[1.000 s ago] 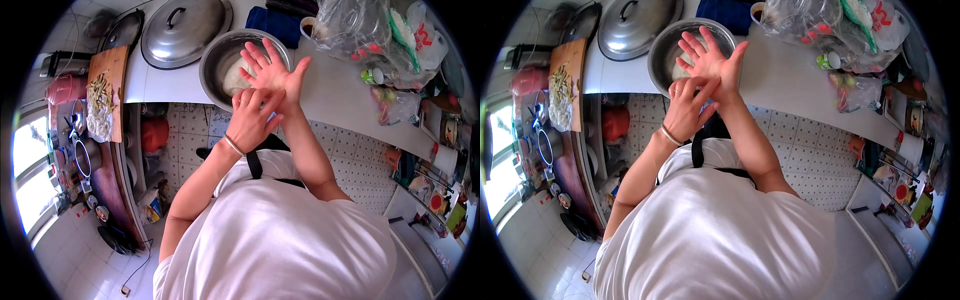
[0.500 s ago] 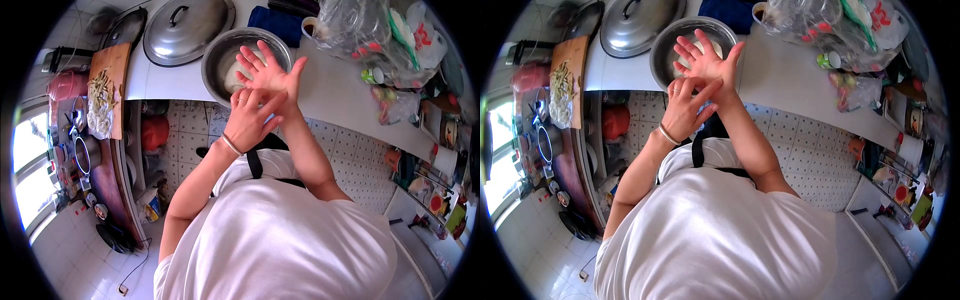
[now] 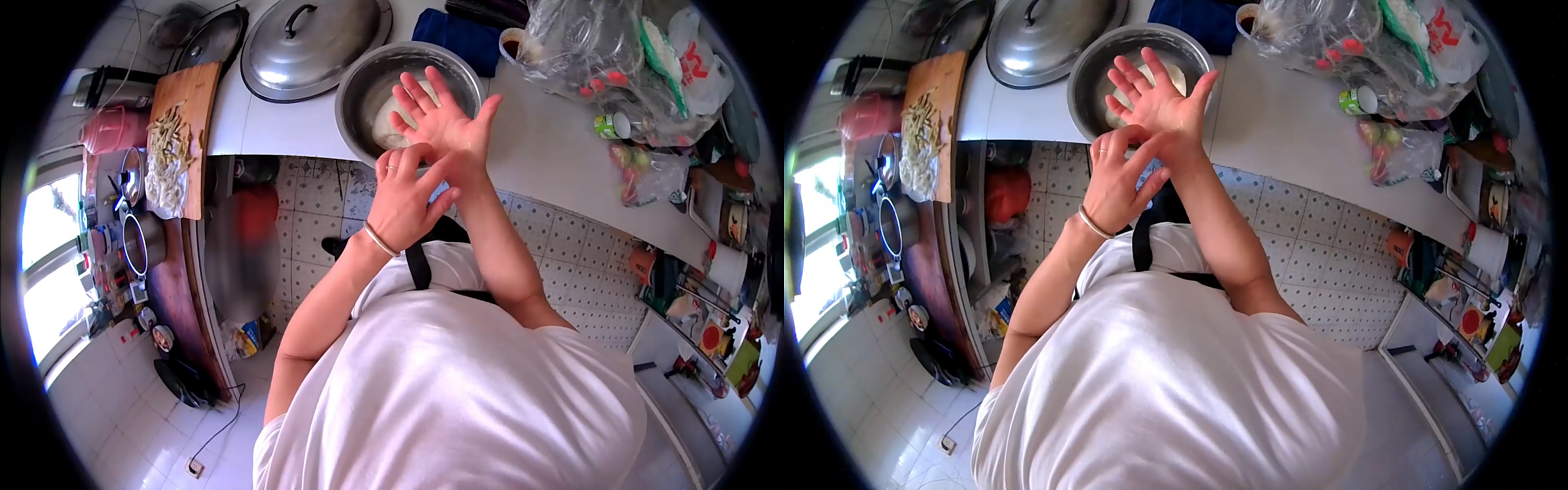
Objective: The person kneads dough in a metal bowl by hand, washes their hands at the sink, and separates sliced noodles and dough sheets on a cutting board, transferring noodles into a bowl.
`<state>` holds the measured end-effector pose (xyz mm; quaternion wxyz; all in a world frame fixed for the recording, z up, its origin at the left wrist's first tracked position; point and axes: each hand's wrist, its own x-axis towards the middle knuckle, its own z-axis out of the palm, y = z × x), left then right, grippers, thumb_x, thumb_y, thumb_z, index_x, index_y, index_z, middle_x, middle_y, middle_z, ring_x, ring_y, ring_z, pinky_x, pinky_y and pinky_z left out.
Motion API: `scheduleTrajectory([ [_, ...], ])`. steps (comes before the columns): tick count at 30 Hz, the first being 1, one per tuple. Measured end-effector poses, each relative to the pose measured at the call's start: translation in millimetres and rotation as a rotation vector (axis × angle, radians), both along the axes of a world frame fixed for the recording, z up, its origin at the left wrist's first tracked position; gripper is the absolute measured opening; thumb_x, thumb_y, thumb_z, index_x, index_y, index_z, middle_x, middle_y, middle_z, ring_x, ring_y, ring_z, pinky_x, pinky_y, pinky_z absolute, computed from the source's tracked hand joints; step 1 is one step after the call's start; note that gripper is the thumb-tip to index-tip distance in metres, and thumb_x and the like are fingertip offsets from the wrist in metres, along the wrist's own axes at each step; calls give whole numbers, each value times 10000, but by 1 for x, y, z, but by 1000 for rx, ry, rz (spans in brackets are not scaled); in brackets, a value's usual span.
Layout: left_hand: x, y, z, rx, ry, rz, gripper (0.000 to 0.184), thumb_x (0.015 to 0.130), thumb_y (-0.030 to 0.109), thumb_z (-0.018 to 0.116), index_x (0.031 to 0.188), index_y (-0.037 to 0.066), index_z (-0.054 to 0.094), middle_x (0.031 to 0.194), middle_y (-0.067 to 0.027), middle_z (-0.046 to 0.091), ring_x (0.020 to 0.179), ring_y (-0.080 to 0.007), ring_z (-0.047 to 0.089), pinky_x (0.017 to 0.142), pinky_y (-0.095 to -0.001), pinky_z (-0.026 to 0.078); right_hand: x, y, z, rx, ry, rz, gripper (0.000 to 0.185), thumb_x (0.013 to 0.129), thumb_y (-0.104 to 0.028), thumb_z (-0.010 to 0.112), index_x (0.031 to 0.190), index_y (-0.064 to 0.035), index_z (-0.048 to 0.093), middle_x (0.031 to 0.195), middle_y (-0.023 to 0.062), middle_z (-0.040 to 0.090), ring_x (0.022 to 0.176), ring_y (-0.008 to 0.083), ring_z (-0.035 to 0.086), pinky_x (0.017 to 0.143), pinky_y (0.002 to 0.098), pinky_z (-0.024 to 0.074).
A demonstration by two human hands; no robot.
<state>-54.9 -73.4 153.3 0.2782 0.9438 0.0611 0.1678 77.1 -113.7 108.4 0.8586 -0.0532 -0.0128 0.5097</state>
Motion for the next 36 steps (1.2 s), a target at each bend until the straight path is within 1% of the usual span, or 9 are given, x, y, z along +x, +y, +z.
scheduleTrajectory([
  [3, -1, -4, 0, 46, -7, 6, 409, 807, 266, 630, 1195, 155, 562, 1106, -103, 485, 1012, -311, 449, 930, -442, 307, -1, 1, 1, -25, -14, -19, 966, 712, -842, 325, 1343, -113, 383, 1391, 159, 354, 1304, 303, 285, 1045, 505, 237],
  [5, -1, -6, 2, 66, -6, 12, 414, 804, 267, 631, 1200, 166, 563, 1105, -100, 482, 1009, -307, 449, 930, -441, 306, 0, 2, 0, -24, 13, -4, 940, 703, -864, 279, 1299, -154, 432, 1341, 152, 419, 1256, 288, 347, 1031, 488, 246],
  [9, -1, -11, 1, 116, 9, 53, 434, 808, 272, 626, 1230, 196, 555, 1087, -92, 481, 995, -292, 454, 927, -436, 303, -2, 4, 6, -100, -43, -47, 927, 718, -857, 267, 1301, -155, 430, 1331, 147, 428, 1246, 281, 358, 1026, 477, 256],
  [16, 5, -5, -2, 108, 39, 100, 467, 829, 278, 603, 1277, 176, 525, 1067, -86, 489, 981, -265, 469, 907, -419, 315, -8, 9, 8, -138, -126, -58, 917, 738, -844, 246, 1312, -148, 409, 1320, 153, 431, 1231, 281, 373, 1014, 451, 287],
  [19, 5, 0, -10, -134, -31, 169, 496, 866, 289, 562, 1317, 102, 475, 1027, -89, 505, 963, -262, 477, 880, -386, 325, -7, 9, -1, -109, -70, -36, 920, 741, -838, 257, 1317, -134, 395, 1319, 158, 428, 1228, 287, 374, 998, 453, 323],
  [23, 7, 0, -10, -163, 18, 172, 490, 871, 305, 558, 1319, 125, 478, 1042, -91, 500, 977, -263, 472, 878, -390, 321, -8, 9, -6, -73, -9, -13, 910, 744, -828, 287, 1307, -121, 401, 1313, 160, 432, 1225, 288, 376, 971, 459, 370],
  [26, 9, -3, -9, -22, 78, 142, 482, 831, 311, 588, 1282, 160, 509, 1039, -91, 490, 970, -281, 462, 884, -423, 315, -9, 10, -2, -130, -65, -41, 922, 757, -821, 249, 1294, -90, 417, 1306, 146, 436, 1237, 285, 363, 1017, 475, 293],
  [32, 0, -14, -15, 119, 49, 114, 488, 844, 356, 566, 1291, 169, 504, 1175, -101, 448, 1058, -284, 416, 936, -431, 280, 6, 11, -13, -104, 30, -55, 933, 736, -832, 288, 1279, -88, 440, 1305, 137, 445, 1233, 269, 378, 1027, 461, 267],
  [36, 5, -13, -14, 130, 34, 133, 497, 841, 363, 565, 1287, 151, 506, 1144, -101, 461, 1048, -282, 427, 929, -428, 282, 5, 14, -11, -118, 12, -61, 928, 741, -828, 283, 1277, -87, 441, 1303, 139, 445, 1232, 269, 379, 1027, 455, 267],
])
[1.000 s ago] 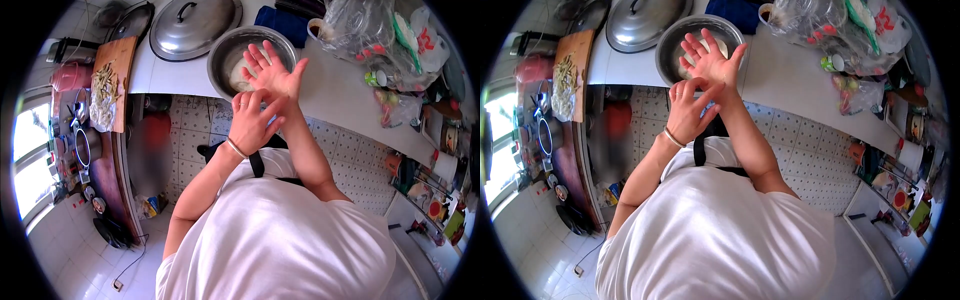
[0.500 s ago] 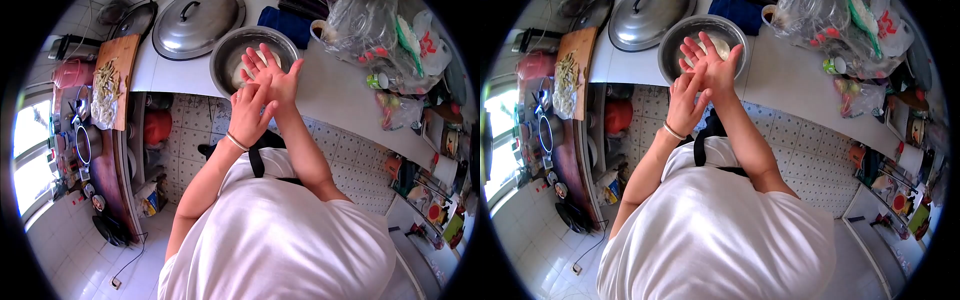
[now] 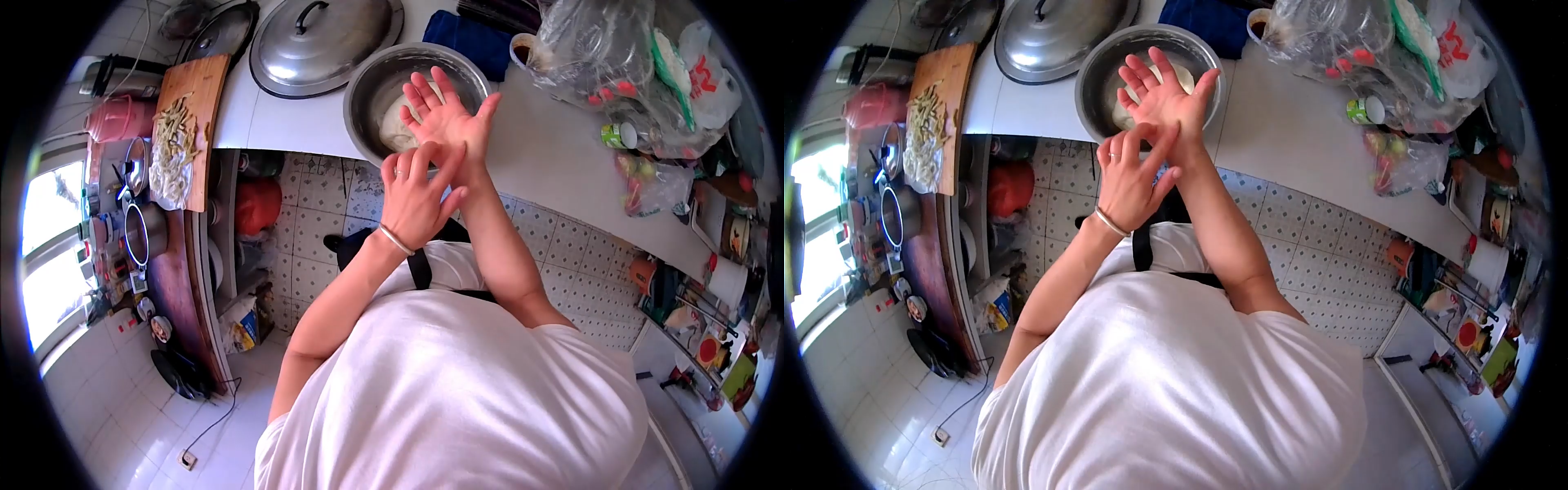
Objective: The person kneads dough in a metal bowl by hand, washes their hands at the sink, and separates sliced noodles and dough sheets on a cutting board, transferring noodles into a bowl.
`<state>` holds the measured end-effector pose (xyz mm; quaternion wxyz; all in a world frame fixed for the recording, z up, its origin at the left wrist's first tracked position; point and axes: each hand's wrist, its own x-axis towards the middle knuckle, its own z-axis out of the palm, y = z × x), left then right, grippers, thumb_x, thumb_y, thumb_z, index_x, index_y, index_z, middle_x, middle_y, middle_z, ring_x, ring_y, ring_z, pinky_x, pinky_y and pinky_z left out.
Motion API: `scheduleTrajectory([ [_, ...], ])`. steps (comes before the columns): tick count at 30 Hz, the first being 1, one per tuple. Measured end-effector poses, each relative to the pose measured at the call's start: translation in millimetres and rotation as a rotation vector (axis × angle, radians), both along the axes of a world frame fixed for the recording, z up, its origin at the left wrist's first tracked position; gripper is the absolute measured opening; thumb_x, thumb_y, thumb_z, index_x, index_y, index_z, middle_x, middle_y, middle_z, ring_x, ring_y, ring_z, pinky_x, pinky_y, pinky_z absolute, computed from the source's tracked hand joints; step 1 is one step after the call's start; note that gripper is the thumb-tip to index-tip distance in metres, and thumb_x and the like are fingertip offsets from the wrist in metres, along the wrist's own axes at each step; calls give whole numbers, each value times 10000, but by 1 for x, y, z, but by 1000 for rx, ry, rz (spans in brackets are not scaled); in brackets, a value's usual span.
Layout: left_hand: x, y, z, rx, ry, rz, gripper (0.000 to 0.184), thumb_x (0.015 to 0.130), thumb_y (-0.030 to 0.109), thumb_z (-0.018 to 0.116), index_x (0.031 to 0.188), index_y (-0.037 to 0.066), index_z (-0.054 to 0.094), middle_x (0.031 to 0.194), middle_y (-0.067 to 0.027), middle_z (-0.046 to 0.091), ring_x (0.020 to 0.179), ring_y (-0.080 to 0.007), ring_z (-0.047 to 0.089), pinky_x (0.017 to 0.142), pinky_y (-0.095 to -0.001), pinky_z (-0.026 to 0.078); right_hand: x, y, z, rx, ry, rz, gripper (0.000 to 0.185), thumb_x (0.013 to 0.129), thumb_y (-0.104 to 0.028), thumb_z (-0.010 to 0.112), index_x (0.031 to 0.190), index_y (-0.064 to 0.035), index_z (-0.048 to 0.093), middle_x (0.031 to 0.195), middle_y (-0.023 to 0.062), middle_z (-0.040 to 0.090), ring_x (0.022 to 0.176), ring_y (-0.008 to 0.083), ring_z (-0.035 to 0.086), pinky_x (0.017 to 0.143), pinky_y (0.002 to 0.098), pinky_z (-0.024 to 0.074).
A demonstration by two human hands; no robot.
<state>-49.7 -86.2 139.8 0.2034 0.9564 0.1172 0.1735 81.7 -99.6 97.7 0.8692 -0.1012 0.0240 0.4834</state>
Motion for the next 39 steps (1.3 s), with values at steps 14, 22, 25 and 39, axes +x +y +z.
scheduleTrajectory([
  [14, 42, 72, -85, -361, -83, 339, 392, 887, 344, 517, 1225, 148, 548, 1239, -142, 443, 1157, -317, 413, 968, -470, 300, 32, -8, -28, -42, -11, -75, 859, 753, -814, 306, 1194, -103, 501, 1267, 136, 481, 1212, 276, 393, 993, 441, 304],
  [22, 52, 89, -117, 377, 425, 85, 419, 861, 419, 531, 1206, 182, 549, 1382, -103, 402, 1293, -334, 317, 993, -547, 293, 46, -18, -32, -37, -27, -120, 859, 741, -814, 339, 1201, -108, 502, 1255, 120, 503, 1221, 269, 388, 1027, 433, 275],
  [25, 66, 91, -74, -114, -193, 269, 122, 809, 146, 610, 906, 110, 675, 943, -93, 626, 894, -324, 563, 820, -391, 440, 47, -17, -27, -24, -68, -113, 879, 732, -822, 334, 1244, -123, 481, 1310, 130, 466, 1259, 272, 359, 1041, 425, 271],
  [39, 58, 27, -45, -275, -184, 137, 409, 770, 156, 650, 1175, 135, 596, 1123, -80, 591, 1010, -282, 535, 866, -369, 388, 27, -7, -8, -177, -437, -91, 1025, 728, -850, 146, 1458, -132, 180, 1488, 159, 225, 1385, 298, 177, 1106, 451, 180],
])
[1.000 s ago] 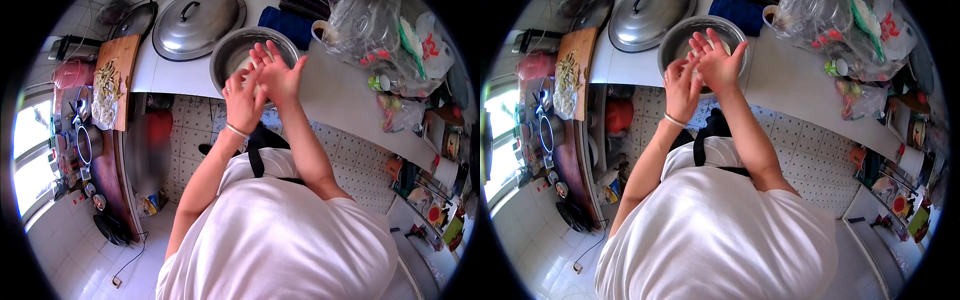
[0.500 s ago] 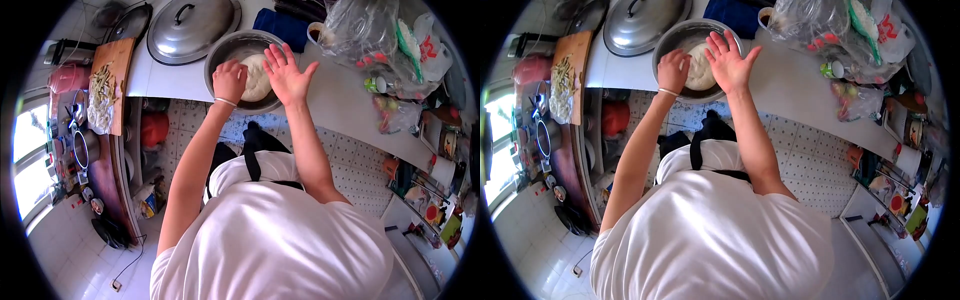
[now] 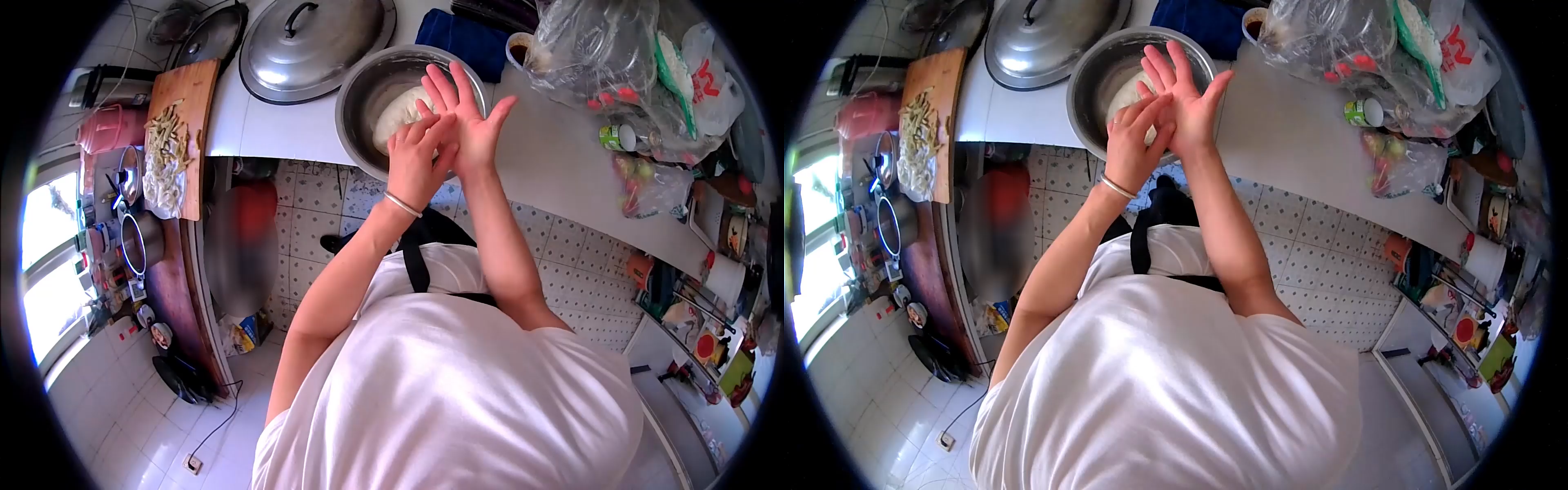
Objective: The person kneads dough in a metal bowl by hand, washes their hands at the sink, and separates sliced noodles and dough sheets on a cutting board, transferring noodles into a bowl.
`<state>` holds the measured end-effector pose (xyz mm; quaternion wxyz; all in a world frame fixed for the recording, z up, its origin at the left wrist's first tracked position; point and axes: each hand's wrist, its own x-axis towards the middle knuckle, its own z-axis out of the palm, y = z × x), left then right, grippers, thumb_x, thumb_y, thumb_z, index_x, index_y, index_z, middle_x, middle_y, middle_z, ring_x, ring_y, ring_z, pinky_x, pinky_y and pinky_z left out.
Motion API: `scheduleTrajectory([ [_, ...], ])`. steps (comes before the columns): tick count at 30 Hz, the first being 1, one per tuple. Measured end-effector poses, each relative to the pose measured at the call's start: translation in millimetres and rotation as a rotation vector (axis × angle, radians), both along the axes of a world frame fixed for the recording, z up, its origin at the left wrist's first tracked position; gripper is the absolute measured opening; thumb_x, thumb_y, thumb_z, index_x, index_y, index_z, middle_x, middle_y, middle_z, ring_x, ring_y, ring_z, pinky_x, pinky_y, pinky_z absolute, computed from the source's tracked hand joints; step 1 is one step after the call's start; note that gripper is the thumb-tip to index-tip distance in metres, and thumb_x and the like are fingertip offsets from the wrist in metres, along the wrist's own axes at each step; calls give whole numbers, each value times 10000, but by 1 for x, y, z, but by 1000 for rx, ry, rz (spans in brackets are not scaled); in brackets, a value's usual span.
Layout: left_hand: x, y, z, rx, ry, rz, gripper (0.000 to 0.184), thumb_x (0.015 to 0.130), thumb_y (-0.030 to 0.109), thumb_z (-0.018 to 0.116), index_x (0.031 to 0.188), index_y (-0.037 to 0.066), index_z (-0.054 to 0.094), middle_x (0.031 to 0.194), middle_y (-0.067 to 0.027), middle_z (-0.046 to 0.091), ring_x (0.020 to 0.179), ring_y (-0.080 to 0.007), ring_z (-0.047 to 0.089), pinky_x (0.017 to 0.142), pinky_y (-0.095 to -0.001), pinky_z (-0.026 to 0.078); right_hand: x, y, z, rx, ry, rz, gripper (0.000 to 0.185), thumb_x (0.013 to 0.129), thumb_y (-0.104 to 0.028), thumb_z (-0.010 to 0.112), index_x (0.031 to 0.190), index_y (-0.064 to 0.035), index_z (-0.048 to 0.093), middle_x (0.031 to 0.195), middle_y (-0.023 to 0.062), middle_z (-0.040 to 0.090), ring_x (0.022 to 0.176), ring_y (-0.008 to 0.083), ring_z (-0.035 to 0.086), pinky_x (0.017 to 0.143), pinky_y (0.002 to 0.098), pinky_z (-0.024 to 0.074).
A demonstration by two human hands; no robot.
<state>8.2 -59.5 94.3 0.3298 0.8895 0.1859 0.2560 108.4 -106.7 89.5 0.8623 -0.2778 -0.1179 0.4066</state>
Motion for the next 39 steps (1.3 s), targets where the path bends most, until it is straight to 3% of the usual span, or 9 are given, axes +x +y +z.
scheduleTrajectory([
  [5, -2, -1, -1, -153, 2, -37, 337, 751, 91, 646, 1085, 92, 602, 1116, -83, 607, 1035, -292, 550, 877, -378, 406, 2, -1, -6, 79, 134, 17, 1022, 726, -849, 187, 1448, -126, 208, 1494, 159, 208, 1394, 288, 138, 1109, 452, 157],
  [7, -2, -2, 7, -435, -141, 34, 299, 745, 53, 627, 1042, 61, 590, 1087, -97, 612, 1049, -308, 547, 892, -377, 416, 4, 0, -4, 130, 201, 31, 1029, 721, -853, 206, 1450, -127, 200, 1502, 158, 187, 1406, 277, 97, 1117, 443, 123],
  [11, 7, 2, 19, -199, -121, -49, 345, 716, 39, 619, 1060, 50, 589, 1071, -88, 613, 1021, -281, 542, 931, -383, 369, 3, 1, -5, 145, 212, 54, 1012, 724, -846, 220, 1428, -119, 260, 1484, 167, 227, 1388, 293, 142, 1084, 483, 208],
  [20, 12, -9, 22, -83, -119, -82, 352, 700, 78, 654, 1048, 125, 621, 1070, -85, 580, 992, -312, 489, 879, -392, 378, -5, -1, -3, 58, 41, 187, 1003, 714, -863, 169, 1448, -181, 209, 1494, 154, 202, 1385, 300, 120, 980, 536, 326],
  [29, -7, 7, 4, -148, -175, 87, 304, 661, 72, 735, 918, 67, 573, 942, -85, 618, 919, -314, 532, 838, -379, 395, 3, 1, -15, 215, 259, 161, 1034, 709, -855, 240, 1419, -103, 261, 1467, 196, 231, 1369, 321, 179, 1020, 512, 317],
  [33, -27, 31, -32, 6, 139, 189, 277, 739, 252, 708, 970, 126, 622, 1122, -81, 569, 1096, -304, 455, 937, -457, 326, 17, -6, -20, 251, 370, 79, 983, 706, -851, 288, 1341, -108, 396, 1424, 180, 323, 1344, 308, 228, 1074, 497, 207],
  [35, -36, 38, -68, 513, 523, -7, 307, 802, 386, 619, 1027, 180, 646, 1242, -66, 501, 1230, -299, 348, 988, -545, 241, 22, -4, -23, 272, 411, 57, 971, 704, -843, 318, 1319, -99, 422, 1419, 172, 333, 1343, 302, 231, 1086, 511, 151],
  [36, -35, 37, -70, 486, 622, -22, 348, 834, 449, 551, 1058, 202, 652, 1294, -56, 462, 1289, -299, 276, 1007, -592, 181, 25, -4, -24, 295, 435, 37, 966, 707, -839, 322, 1314, -96, 427, 1420, 170, 332, 1341, 302, 233, 1086, 507, 156],
  [39, -30, 40, -67, 549, 677, -75, 292, 847, 412, 550, 998, 193, 673, 1262, -44, 495, 1265, -298, 313, 998, -584, 188, 26, -2, -24, 318, 448, 18, 953, 717, -830, 325, 1301, -86, 434, 1415, 167, 340, 1341, 302, 231, 1089, 501, 157],
])
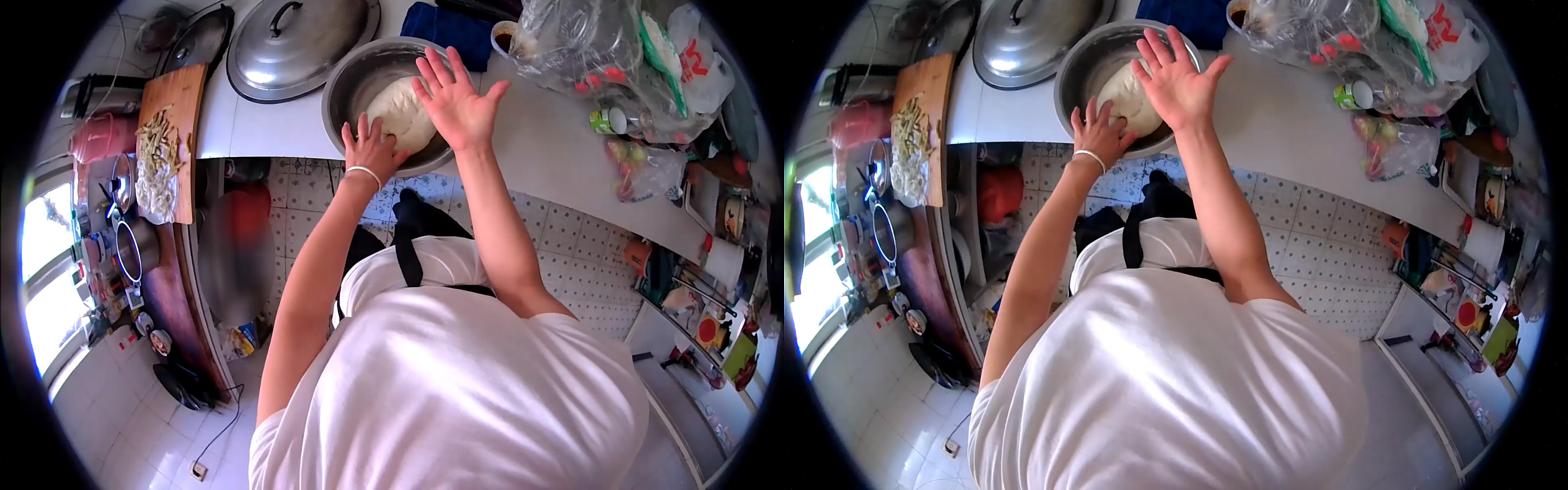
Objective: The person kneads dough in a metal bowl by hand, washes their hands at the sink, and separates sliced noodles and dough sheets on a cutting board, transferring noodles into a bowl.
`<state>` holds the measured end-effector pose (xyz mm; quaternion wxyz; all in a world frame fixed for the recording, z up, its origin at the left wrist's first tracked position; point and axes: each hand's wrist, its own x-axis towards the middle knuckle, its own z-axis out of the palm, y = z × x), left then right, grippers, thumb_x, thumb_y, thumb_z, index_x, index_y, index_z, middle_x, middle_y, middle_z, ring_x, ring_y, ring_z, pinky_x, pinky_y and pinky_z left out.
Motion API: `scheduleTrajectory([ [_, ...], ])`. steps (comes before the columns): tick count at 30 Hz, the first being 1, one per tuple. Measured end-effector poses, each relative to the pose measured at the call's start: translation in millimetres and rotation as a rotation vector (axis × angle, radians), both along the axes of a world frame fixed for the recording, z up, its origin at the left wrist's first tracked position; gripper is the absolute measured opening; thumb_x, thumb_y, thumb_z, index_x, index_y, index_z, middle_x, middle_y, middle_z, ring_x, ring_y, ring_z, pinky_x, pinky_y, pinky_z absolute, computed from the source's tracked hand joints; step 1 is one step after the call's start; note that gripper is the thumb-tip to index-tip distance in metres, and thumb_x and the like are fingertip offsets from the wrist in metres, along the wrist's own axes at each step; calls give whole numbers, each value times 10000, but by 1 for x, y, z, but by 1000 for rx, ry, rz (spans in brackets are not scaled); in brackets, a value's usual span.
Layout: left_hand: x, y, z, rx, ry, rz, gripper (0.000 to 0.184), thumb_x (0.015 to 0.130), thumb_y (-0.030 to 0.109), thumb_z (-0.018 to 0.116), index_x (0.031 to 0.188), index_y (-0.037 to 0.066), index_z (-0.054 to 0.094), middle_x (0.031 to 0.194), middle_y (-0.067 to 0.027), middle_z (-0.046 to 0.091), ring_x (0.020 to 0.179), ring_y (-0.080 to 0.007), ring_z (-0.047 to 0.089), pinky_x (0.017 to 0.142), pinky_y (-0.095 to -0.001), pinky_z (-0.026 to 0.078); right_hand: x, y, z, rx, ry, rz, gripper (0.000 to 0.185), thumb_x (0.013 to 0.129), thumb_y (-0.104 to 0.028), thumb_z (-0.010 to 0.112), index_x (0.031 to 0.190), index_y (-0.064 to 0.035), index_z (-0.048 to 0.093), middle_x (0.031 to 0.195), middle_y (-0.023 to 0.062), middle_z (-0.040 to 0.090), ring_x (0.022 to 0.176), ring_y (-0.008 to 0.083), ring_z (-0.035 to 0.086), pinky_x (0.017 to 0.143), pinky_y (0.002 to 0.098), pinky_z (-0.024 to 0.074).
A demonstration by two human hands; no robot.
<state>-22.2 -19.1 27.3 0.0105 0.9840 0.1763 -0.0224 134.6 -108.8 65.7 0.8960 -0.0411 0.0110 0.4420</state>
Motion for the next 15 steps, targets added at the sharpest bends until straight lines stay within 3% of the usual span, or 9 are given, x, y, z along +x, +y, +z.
scheduleTrajectory([
  [1, 1, 0, 2, 1, -3, 5, 292, 847, 412, 550, 998, 193, 673, 1262, -44, 495, 1265, -298, 313, 998, -584, 188, 1, 2, 3, 5, -16, 4, 946, 724, -825, 323, 1294, -79, 437, 1409, 166, 349, 1343, 302, 227, 1091, 499, 153],
  [3, 5, 4, 7, -104, -330, 78, 229, 805, 336, 627, 927, 154, 696, 1137, -56, 571, 1193, -287, 408, 992, -505, 271, 3, 7, 9, 9, 0, -11, 938, 733, -818, 323, 1282, -68, 440, 1398, 166, 362, 1335, 305, 246, 1090, 497, 168],
  [4, 9, 0, 25, -109, -327, 74, 229, 805, 336, 627, 927, 154, 696, 1137, -56, 571, 1193, -287, 408, 992, -505, 271, 2, 5, 10, 4, 27, -26, 930, 741, -811, 322, 1271, -57, 444, 1388, 166, 375, 1326, 308, 265, 1089, 496, 183],
  [6, 15, -15, 60, -565, -612, 202, 192, 754, 246, 685, 906, 130, 699, 938, -41, 639, 1019, -291, 536, 926, -418, 371, 3, 6, 4, 55, 122, -45, 921, 750, -805, 320, 1254, -45, 453, 1375, 166, 390, 1310, 313, 294, 1082, 495, 209],
  [7, 16, -21, 66, -712, -703, 179, 222, 755, 201, 711, 945, 88, 692, 857, -44, 657, 865, -234, 611, 820, -322, 456, 5, 9, 5, 121, 204, -61, 913, 759, -798, 319, 1238, -34, 462, 1363, 166, 405, 1293, 317, 323, 1075, 494, 234],
  [8, 15, -39, 68, -1356, -593, 438, 264, 832, 175, 678, 1039, 13, 655, 913, -29, 663, 841, -129, 592, 775, -246, 454, 5, 13, 6, 124, 202, -58, 913, 759, -798, 319, 1238, -34, 462, 1363, 166, 405, 1293, 317, 323, 1075, 494, 234],
  [10, 15, -48, 71, -1576, -597, 448, 309, 859, 140, 651, 1103, -44, 608, 959, -28, 645, 873, -57, 549, 773, -197, 441, 2, 17, 11, 125, 231, -112, 892, 774, -785, 314, 1199, -20, 488, 1333, 162, 442, 1251, 327, 380, 1060, 490, 275],
  [15, 13, -54, 78, -1781, -667, 490, 317, 854, 80, 633, 1145, -33, 580, 999, -37, 642, 887, -71, 568, 792, -206, 446, 1, 20, 16, 267, 152, -103, 885, 812, -743, 311, 1277, 6, 387, 1356, 189, 412, 1283, 365, 347, 1078, 528, 249],
])
